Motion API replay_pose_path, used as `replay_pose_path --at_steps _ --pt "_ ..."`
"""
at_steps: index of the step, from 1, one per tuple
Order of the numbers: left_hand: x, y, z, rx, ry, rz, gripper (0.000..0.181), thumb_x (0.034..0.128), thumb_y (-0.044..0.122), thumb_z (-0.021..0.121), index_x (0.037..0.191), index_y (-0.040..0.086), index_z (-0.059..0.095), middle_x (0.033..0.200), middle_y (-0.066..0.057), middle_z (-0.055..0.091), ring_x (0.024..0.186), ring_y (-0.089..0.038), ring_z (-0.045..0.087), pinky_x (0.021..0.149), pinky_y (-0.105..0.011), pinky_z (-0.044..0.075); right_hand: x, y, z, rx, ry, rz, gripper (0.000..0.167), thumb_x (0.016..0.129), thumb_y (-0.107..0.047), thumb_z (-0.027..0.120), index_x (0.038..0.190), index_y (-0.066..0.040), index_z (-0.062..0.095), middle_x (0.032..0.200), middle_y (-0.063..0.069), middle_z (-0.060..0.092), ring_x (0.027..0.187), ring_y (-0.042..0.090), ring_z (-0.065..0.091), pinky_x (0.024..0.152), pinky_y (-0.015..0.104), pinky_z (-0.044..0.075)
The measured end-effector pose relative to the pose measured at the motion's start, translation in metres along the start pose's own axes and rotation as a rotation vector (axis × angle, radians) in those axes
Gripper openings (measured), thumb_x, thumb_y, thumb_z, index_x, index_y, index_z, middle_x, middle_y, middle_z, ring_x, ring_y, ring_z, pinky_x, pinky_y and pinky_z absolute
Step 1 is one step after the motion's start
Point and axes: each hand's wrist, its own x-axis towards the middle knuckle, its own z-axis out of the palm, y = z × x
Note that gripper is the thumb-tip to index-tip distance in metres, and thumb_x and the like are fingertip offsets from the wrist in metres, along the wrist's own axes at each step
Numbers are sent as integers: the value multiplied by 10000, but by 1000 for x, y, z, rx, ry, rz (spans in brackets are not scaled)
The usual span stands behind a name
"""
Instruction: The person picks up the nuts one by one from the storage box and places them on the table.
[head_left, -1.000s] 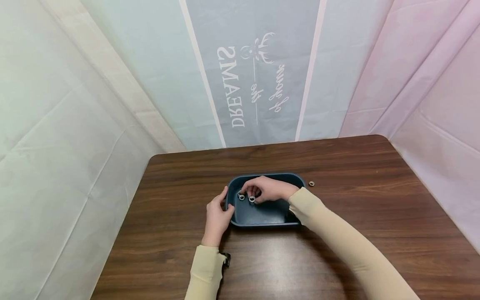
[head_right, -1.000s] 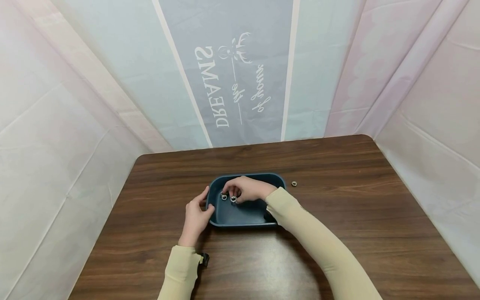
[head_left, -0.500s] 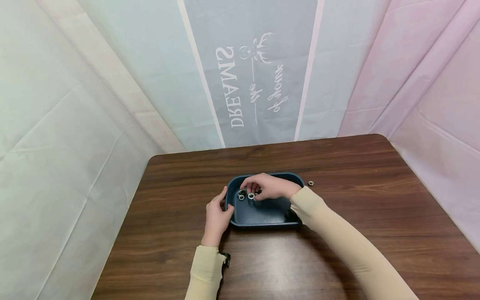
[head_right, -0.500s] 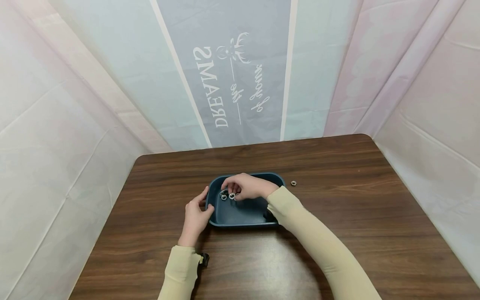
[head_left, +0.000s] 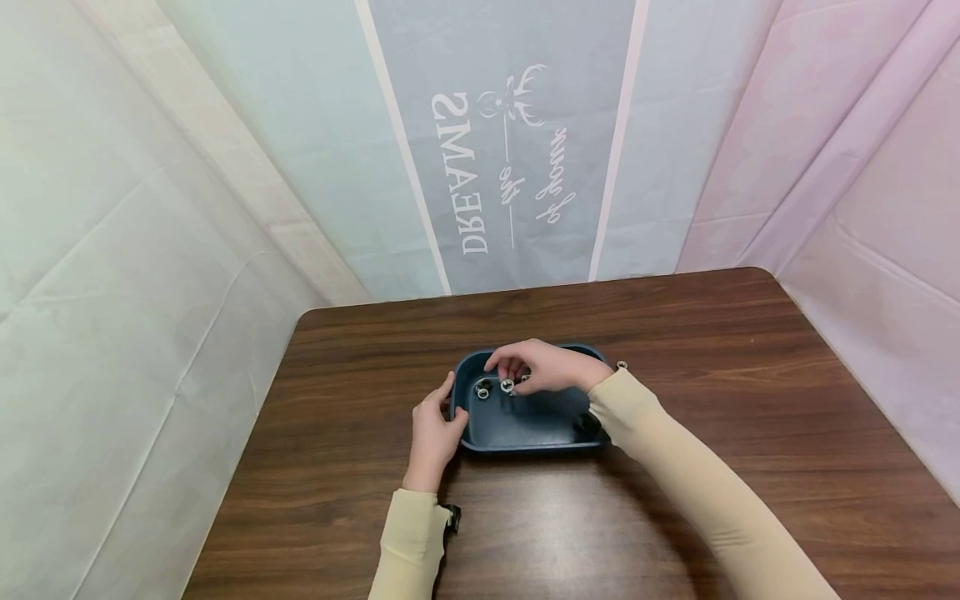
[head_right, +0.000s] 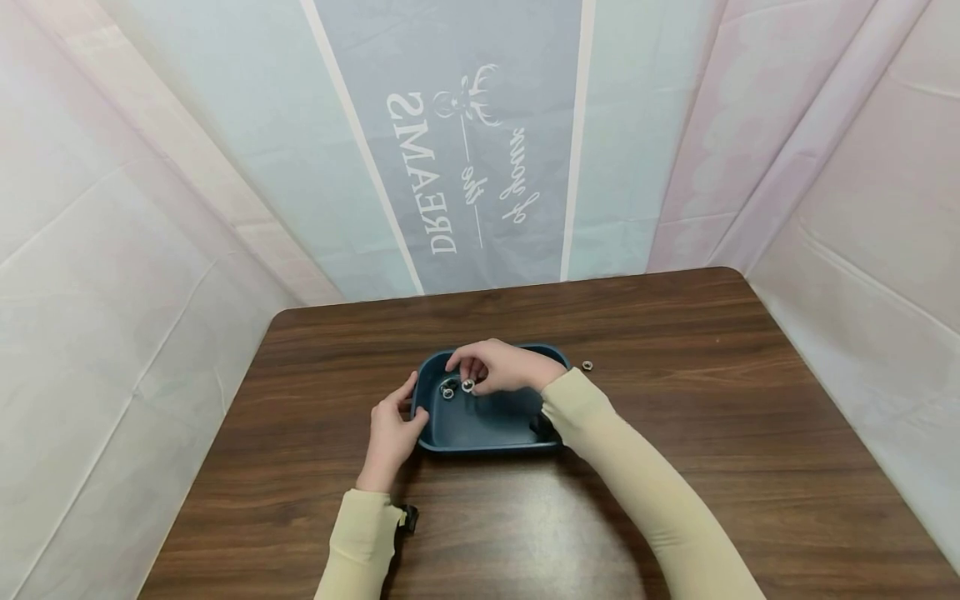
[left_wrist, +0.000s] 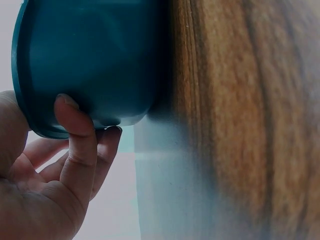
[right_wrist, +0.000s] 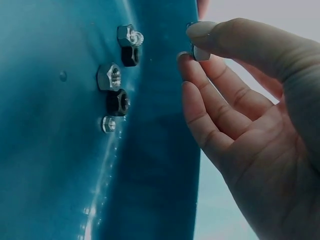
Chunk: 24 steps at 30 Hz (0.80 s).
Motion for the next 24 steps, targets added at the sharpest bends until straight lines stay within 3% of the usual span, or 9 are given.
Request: replay_pose_path --at_steps 10,24 --pt "-1 1 0 -2 8 -4 576 801 -44 636 1362 32 530 1158 -155 639 880 -243 605 582 -279 468 -7 3 -6 -1 32 -11 476 832 29 666 1274 -115 562 981 48 598 897 157 593 834 357 491" --pt "-1 2 -1 -15 -13 -28 593 814 -41 635 1382 78 517 1171 -132 638 879 -209 605 575 -267 460 -19 0 -16 1 63 -19 488 835 37 650 1289 -110 549 1002 99 596 900 181 588 843 408 488"
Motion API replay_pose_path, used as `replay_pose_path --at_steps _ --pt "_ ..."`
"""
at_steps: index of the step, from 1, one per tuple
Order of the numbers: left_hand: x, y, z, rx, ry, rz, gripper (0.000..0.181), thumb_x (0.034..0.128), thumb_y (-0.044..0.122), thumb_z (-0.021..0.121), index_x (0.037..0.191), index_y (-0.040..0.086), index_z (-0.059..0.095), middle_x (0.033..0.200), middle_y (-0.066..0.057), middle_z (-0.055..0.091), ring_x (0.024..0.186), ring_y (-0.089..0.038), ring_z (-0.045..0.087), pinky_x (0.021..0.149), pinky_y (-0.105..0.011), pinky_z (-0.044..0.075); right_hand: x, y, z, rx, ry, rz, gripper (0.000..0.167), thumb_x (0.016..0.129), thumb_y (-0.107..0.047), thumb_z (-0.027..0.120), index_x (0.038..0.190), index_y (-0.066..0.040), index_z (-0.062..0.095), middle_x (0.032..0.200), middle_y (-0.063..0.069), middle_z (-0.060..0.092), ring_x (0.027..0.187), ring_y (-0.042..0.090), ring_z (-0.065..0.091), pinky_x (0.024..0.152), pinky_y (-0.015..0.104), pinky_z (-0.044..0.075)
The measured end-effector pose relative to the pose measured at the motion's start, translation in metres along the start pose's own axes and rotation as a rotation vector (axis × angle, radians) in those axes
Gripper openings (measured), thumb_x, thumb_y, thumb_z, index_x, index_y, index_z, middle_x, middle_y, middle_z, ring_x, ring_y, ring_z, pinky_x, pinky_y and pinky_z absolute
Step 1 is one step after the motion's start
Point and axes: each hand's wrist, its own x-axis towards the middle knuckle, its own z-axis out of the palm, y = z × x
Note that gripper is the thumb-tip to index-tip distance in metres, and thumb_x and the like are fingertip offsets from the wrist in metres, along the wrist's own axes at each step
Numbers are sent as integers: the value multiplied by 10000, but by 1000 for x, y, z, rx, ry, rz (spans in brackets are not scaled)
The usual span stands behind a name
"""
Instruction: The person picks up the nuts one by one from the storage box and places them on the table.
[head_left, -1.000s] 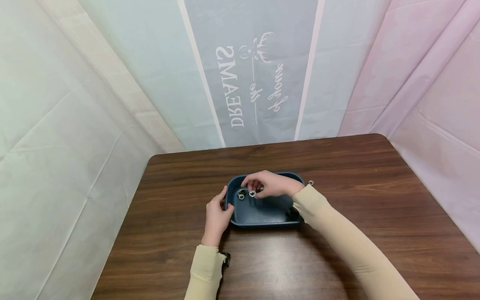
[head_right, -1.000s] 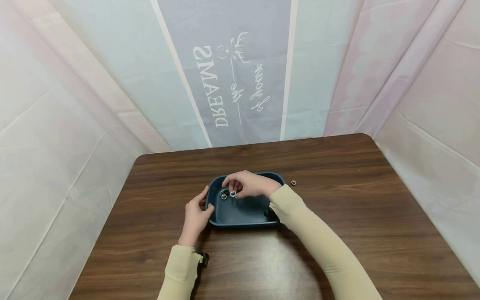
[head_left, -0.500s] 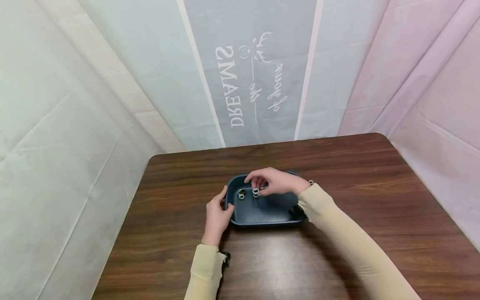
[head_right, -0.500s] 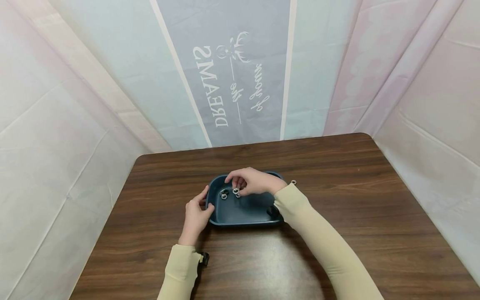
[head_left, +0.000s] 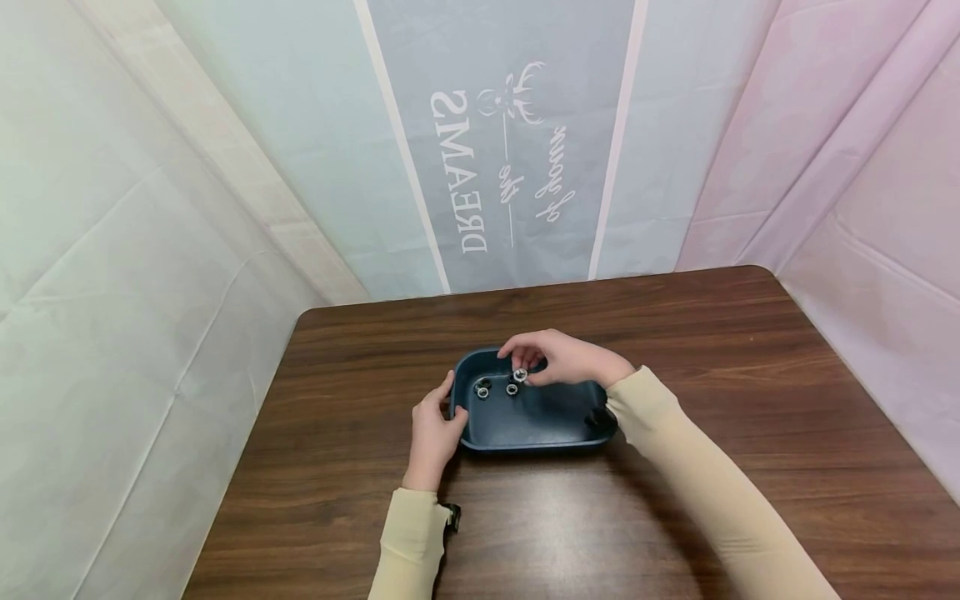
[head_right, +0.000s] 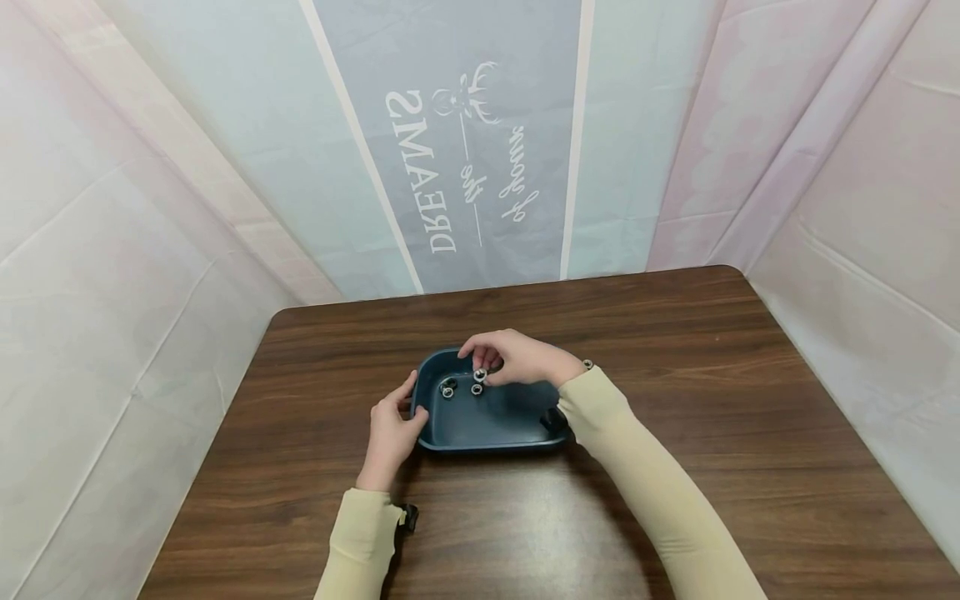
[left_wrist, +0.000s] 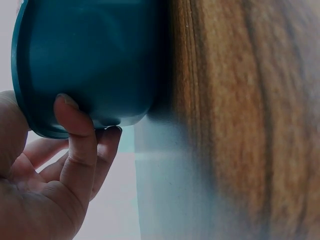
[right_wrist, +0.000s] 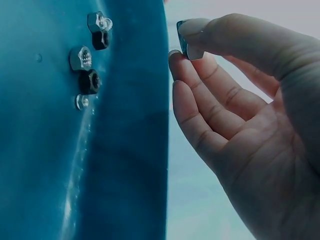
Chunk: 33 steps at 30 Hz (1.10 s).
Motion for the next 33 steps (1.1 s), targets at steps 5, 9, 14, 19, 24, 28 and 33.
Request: replay_pose_path --at_steps 5,9,14,19,24,28,33 --pt "0 -1 0 -11 4 2 593 809 -50 628 1380 68 517 1184 -133 634 892 -221 618 601 -276 483 -6 -3 -4 -18 18 -1 482 837 27 652 1290 -100 548 996 79 594 909 182 587 851 366 486" --pt "0 -1 0 -9 7 -1 595 805 -53 627 1378 68 520 1177 -132 638 898 -222 626 626 -287 498 -10 -2 -5 -8 27 3 481 837 27 655 1294 -75 544 1001 99 598 923 227 591 857 363 485" --pt "0 -1 1 -4 14 -3 595 798 -54 632 1370 71 530 1168 -125 643 894 -216 628 638 -287 498 -13 3 -7 -4 49 16 481 838 15 662 1289 -110 552 1000 92 607 918 190 587 862 369 486" --pt "-1 -2 1 1 16 -4 595 795 -55 633 1369 65 531 1176 -121 641 900 -226 625 616 -278 482 -20 4 -11 -5 71 24 475 838 1 667 1286 -109 557 992 72 610 905 162 586 856 350 489" --pt "-1 -2 1 1 15 -11 592 802 -48 635 1372 71 529 1201 -118 631 907 -228 617 587 -273 465 -27 2 -18 11 91 26 475 845 7 666 1301 -39 543 998 66 609 908 174 585 859 355 485" --pt "0 -1 1 -5 17 -8 590 802 -49 636 1370 63 529 1211 -119 626 907 -223 619 576 -267 466 -34 2 -22 22 106 24 461 852 -5 671 1294 -24 542 1004 56 616 918 180 585 866 376 480" --pt "0 -1 1 -2 17 -7 590 802 -44 640 1371 68 529 1217 -116 624 906 -212 615 594 -267 475 -42 6 -26 27 133 34 457 846 3 681 1281 -16 544 1005 54 619 925 185 582 869 393 477"
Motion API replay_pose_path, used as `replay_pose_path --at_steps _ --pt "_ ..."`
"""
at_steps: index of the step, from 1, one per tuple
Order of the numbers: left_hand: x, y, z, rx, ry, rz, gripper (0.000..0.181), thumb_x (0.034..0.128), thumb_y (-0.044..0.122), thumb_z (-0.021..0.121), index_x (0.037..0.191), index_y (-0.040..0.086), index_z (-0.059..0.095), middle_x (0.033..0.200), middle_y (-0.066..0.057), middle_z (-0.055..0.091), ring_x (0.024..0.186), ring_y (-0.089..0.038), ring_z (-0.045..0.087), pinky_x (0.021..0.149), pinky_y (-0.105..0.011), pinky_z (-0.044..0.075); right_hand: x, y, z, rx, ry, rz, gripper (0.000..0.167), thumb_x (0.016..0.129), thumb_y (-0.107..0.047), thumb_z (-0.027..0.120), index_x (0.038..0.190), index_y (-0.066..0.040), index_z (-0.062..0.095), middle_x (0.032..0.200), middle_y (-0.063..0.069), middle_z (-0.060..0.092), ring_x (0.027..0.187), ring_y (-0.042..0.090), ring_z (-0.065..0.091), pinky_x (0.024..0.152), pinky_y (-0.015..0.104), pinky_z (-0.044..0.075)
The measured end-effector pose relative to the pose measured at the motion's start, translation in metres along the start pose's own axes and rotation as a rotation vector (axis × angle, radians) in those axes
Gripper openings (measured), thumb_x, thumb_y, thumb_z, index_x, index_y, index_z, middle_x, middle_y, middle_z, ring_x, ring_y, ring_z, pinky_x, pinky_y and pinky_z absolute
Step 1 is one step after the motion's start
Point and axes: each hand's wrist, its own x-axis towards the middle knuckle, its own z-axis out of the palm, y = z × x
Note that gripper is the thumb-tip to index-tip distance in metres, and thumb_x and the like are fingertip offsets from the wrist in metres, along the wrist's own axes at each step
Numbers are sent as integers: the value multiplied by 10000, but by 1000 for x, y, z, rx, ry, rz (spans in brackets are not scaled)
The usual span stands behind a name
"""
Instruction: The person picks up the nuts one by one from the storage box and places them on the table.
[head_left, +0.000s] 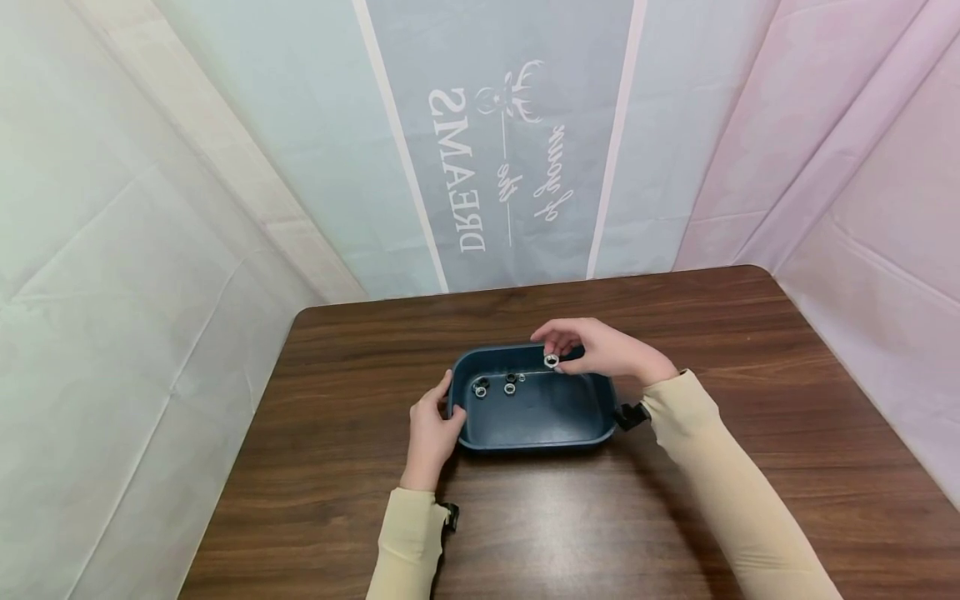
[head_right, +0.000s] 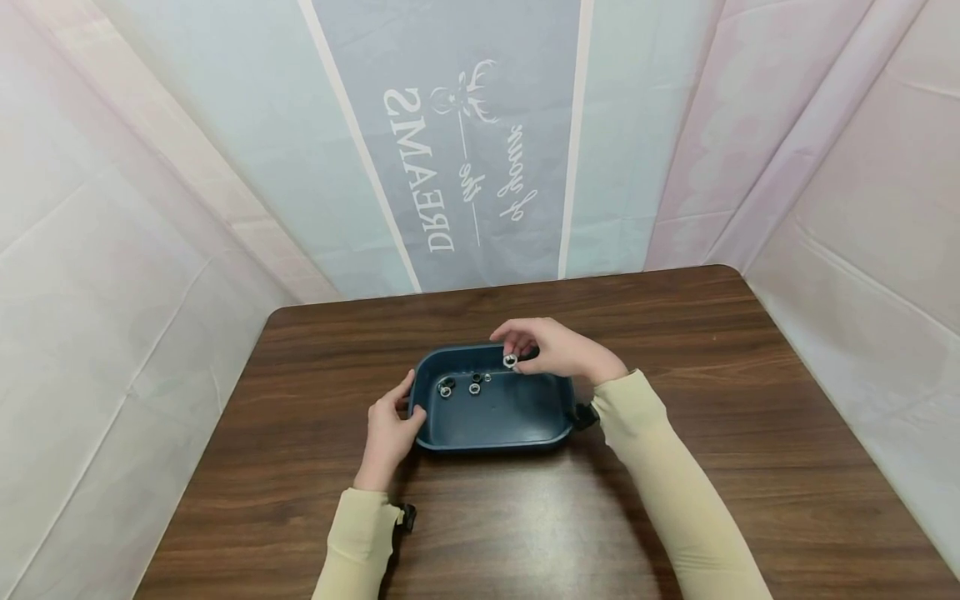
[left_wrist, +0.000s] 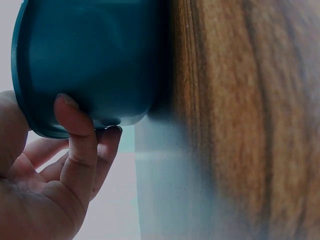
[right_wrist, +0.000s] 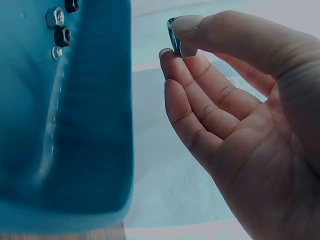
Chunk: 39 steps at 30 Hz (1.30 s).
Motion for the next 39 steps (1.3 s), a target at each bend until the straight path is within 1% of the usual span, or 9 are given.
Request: replay_pose_path --at_steps 4,8,14,18,21,27,33,35,39 --pt "0 0 0 6 -1 -6 591 806 -41 639 1375 70 525 1212 -113 626 908 -213 619 616 -271 482 -5 2 -2 19 14 17 475 841 19 681 1290 1 528 1020 83 619 944 232 577 882 431 467" --pt "-1 0 0 6 -2 -15 594 810 -42 638 1380 78 521 1200 -117 630 906 -217 611 586 -267 465 -10 4 -3 38 22 41 485 839 29 677 1298 -3 522 1029 117 619 955 276 576 887 465 459" --pt "-1 2 0 7 3 -14 592 810 -44 631 1379 80 522 1174 -124 639 906 -218 613 586 -274 457 -18 8 -9 19 46 35 481 831 27 688 1279 -87 554 1017 69 625 944 214 579 853 415 478" --pt "-1 2 0 10 8 -5 591 806 -49 627 1376 71 523 1184 -129 636 901 -217 614 582 -271 452 -25 12 -13 12 63 33 479 830 23 692 1276 -96 562 1017 62 625 940 208 581 824 400 494" --pt "-1 3 0 11 8 -5 594 807 -47 631 1378 75 521 1186 -129 635 892 -216 609 565 -265 444 -29 13 -15 19 69 52 476 836 7 693 1284 -81 557 1024 63 619 947 214 578 817 383 500" --pt "0 2 1 10 3 0 593 808 -47 634 1378 64 518 1169 -127 640 877 -210 602 554 -264 442 -35 15 -19 30 82 91 468 839 -8 696 1267 -139 562 1022 63 614 948 209 576 828 350 500" --pt "-1 1 1 3 -4 1 592 811 -47 629 1381 60 513 1178 -125 635 886 -213 611 562 -271 455 -40 19 -23 18 95 86 466 832 2 701 1265 -100 564 1012 93 612 938 236 583 834 379 500" --pt "-1 0 1 5 -3 0 592 810 -47 630 1381 60 514 1176 -126 635 888 -215 612 564 -271 456 -41 21 -25 22 100 95 468 832 -4 705 1264 -113 566 1013 89 614 942 226 586 836 379 501" --pt "-1 -1 1 8 0 4 592 810 -49 632 1380 61 516 1175 -126 637 891 -214 612 573 -272 458 -46 13 -27 36 114 115 476 833 45 680 1276 -70 549 1019 144 607 961 281 588 831 426 497"
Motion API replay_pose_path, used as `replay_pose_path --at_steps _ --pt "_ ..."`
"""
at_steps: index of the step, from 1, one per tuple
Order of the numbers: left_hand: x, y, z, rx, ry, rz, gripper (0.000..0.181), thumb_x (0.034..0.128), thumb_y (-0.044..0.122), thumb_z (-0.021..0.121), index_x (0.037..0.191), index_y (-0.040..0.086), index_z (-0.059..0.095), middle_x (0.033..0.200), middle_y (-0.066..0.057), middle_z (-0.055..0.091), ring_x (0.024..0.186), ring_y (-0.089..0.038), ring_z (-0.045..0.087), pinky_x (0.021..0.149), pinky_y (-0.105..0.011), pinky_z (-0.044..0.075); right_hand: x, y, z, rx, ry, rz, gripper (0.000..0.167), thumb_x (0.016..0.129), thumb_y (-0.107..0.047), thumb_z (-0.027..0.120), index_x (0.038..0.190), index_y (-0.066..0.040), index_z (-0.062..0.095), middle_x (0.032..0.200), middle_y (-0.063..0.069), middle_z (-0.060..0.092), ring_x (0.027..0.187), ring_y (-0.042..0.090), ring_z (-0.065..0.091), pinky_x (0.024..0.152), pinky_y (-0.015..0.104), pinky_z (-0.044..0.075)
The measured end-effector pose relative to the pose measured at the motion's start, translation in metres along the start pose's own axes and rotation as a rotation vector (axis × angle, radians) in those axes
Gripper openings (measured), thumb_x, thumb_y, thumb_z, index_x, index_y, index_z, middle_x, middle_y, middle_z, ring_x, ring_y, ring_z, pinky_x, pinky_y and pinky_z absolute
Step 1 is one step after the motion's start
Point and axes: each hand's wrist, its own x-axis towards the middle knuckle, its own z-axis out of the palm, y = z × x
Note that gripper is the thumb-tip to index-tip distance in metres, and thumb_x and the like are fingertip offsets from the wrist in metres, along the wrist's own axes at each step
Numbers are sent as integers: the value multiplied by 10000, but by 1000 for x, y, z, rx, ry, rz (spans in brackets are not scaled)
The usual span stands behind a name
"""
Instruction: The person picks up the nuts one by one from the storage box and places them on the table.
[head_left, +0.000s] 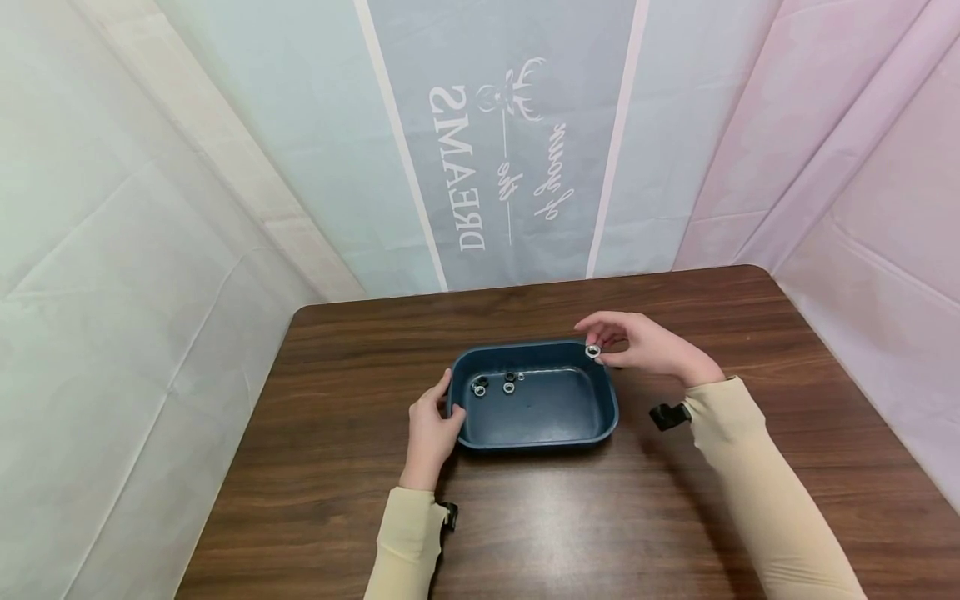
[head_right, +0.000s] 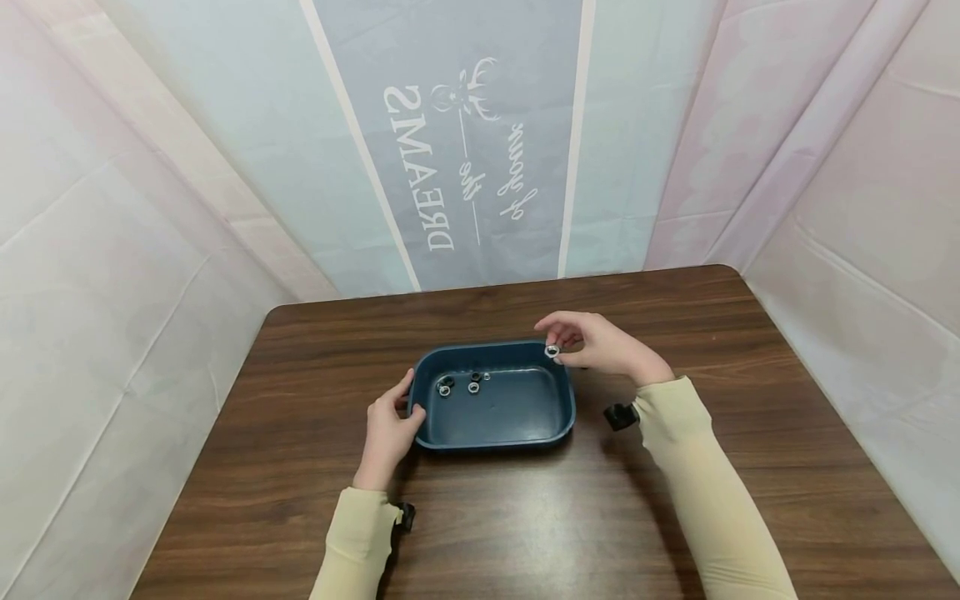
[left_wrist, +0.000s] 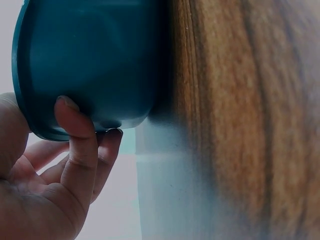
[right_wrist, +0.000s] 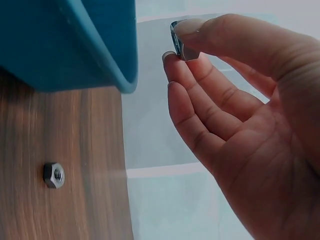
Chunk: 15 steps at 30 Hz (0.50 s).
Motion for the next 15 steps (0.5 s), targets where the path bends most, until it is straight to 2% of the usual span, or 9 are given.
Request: replay_pose_path --at_steps 3,7,15 --pt "1 -1 0 2 4 8 594 806 -54 632 1378 56 517 1168 -129 640 891 -217 616 580 -277 461 -2 1 -2 3 15 5 483 829 72 668 1276 -62 544 1012 162 605 958 299 591 826 439 496" --pt "1 0 -1 3 3 6 594 807 -49 634 1378 60 518 1163 -127 642 895 -221 616 583 -276 463 -4 13 -5 -2 30 -10 485 824 40 693 1266 -108 559 994 99 609 942 232 596 817 388 506" --pt "0 1 -1 -2 -7 -8 597 812 -38 629 1386 79 512 1158 -111 643 879 -199 603 553 -264 452 -11 22 -9 -9 46 -18 479 824 38 696 1263 -96 560 986 101 607 923 230 603 820 375 509"
